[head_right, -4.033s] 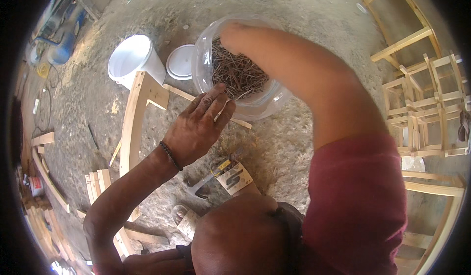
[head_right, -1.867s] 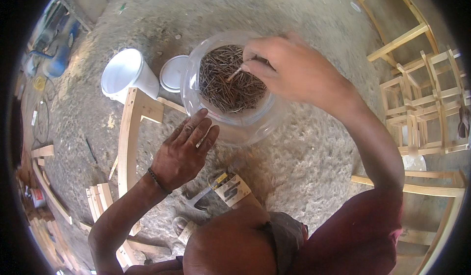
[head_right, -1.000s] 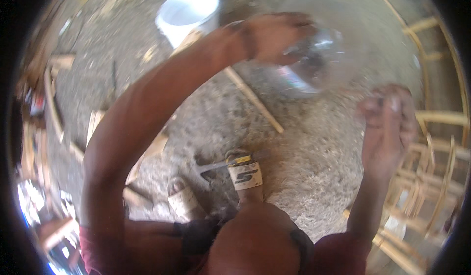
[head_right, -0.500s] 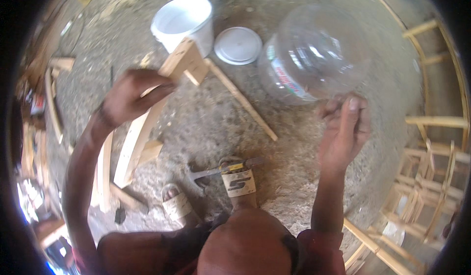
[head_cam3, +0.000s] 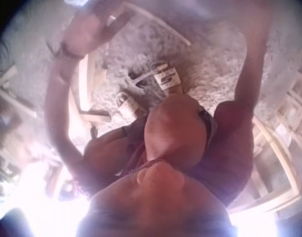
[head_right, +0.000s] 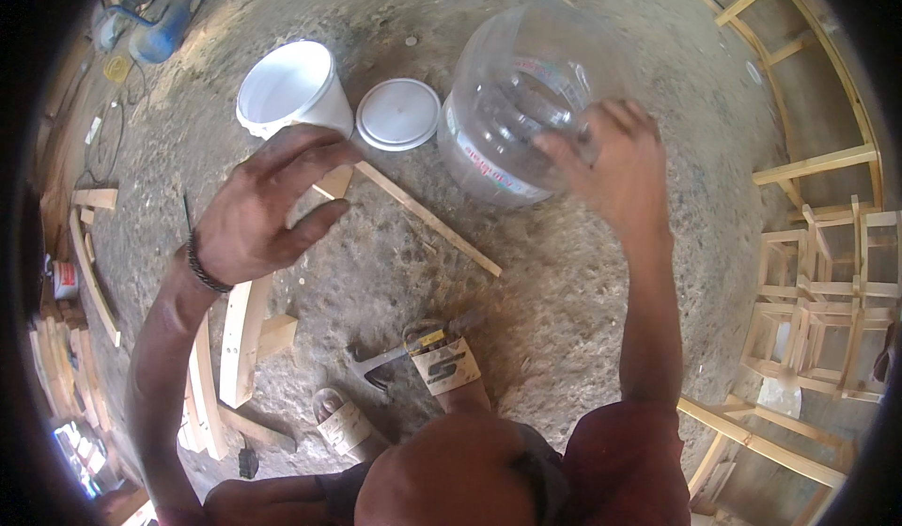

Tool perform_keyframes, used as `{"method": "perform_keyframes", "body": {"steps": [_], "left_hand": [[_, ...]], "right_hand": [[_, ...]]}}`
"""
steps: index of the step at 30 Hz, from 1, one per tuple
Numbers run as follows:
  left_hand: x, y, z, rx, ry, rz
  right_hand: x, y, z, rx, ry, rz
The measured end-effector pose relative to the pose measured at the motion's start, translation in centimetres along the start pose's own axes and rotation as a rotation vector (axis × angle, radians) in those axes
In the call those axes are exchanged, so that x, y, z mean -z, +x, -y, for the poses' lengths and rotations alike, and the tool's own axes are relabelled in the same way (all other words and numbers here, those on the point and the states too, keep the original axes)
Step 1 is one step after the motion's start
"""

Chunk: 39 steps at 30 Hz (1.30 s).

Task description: The person assembles a wooden furniture piece by hammering nails into a long wooden plank to attach a curved support and then retrieving more nails from a large plastic container.

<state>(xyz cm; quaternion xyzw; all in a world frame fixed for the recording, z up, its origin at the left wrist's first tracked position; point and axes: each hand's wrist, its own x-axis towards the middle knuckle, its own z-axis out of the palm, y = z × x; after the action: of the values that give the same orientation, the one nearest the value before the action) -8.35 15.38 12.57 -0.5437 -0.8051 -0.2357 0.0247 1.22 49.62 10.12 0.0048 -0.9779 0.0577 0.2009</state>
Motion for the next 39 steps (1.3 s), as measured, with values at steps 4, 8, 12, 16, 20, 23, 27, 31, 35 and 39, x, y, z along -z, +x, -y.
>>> {"method": "perform_keyframes", "body": {"steps": [4,8,12,16,20,23,27,31,35,39], "left_hand": [[-3.0,3.7,-1.7,-0.229,0.194,-0.075],[-5.2,5.2,-4.3,-0.414,0.415,0.075],[-6.6,3.0,-5.0,-0.361,0.22,0.325],[-7.4,1.3,-5.3,-0.27,0.084,0.236],[-7.6,0.9,-5.5,-0.258,0.049,0.19],[-7.8,0.7,-5.8,-0.273,0.054,0.186],[-8.7,-0.7,-5.4,-0.27,0.063,0.123],[-9.2,-0.5,-5.3,-0.292,0.074,0.056],[-9.8,-0.6,-4.4,-0.313,0.047,0.011],[-9.6,-0.4,-4.7,-0.338,0.019,-0.03]], "right_hand": [[-0.5,-5.0,2.2,0.138,0.039,-0.113],[-0.6,-10.5,6.5,0.201,0.089,-0.045],[-0.6,-13.6,8.8,0.17,0.058,0.022],[-0.3,-13.8,9.8,0.209,0.015,0.027],[1.3,-12.6,10.3,0.253,0.019,0.141],[2.9,-11.6,10.0,0.367,-0.018,0.294],[4.7,-7.1,8.6,0.496,0.048,0.687],[4.7,-1.2,9.0,0.604,-0.076,0.963],[-1.7,3.0,12.1,0.715,-0.586,1.174],[-12.7,4.2,7.7,0.432,-1.041,1.388]]}}
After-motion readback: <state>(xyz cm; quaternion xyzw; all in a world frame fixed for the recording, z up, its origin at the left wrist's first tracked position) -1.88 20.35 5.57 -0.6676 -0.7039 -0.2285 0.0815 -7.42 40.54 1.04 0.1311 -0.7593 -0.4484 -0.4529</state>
